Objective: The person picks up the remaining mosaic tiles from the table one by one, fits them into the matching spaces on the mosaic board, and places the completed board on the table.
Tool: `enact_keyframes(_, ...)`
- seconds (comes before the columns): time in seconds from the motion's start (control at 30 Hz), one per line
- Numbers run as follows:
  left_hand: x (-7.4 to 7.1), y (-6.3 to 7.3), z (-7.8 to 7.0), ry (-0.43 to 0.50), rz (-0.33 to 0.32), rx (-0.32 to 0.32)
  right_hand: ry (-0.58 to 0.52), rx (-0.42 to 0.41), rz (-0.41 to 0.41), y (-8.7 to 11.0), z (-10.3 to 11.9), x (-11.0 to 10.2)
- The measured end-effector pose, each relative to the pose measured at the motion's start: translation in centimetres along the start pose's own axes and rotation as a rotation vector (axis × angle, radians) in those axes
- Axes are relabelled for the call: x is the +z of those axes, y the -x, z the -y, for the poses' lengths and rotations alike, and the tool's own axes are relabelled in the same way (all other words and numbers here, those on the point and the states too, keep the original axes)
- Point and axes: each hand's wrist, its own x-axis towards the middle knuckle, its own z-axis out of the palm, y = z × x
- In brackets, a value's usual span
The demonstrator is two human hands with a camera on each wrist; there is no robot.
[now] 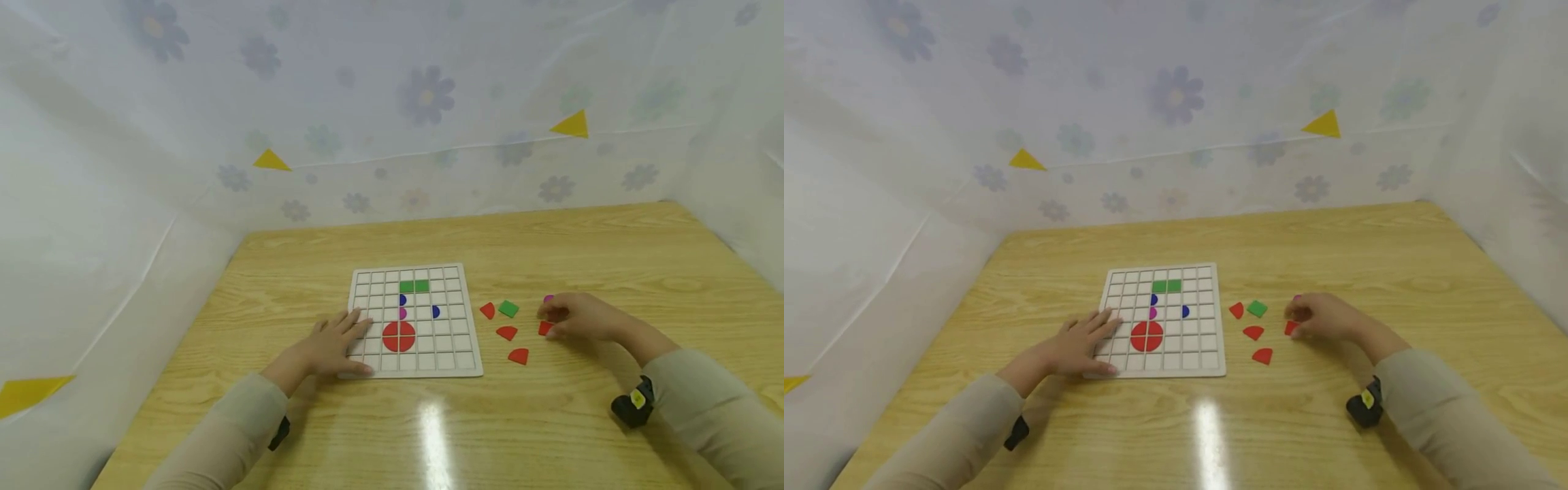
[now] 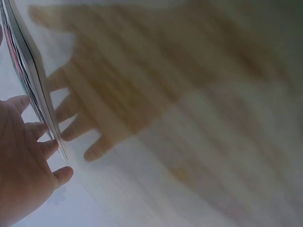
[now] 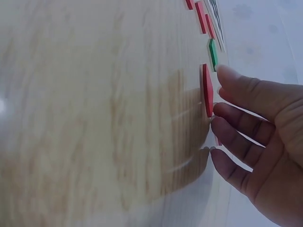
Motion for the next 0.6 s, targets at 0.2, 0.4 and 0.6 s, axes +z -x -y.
enact_keyframes(0.2, 0.17, 0.08, 0.01, 0.001, 0.013, -0.001, 0.019, -0.024, 0.014, -0.57, -0.26, 0.1)
enact_keyframes(0.4, 0.33, 0.01, 0.14, -0.02, 0.011, 0.005, 0.015, -0.03, 0.025, -0.73, -0.08, 0.08)
enact_keyframes(0.6, 0.44, -0.05, 0.22, -0.006, -0.003, 0.009, 0.022, -0.035, 0.038, -0.92, 0.21, 0.04)
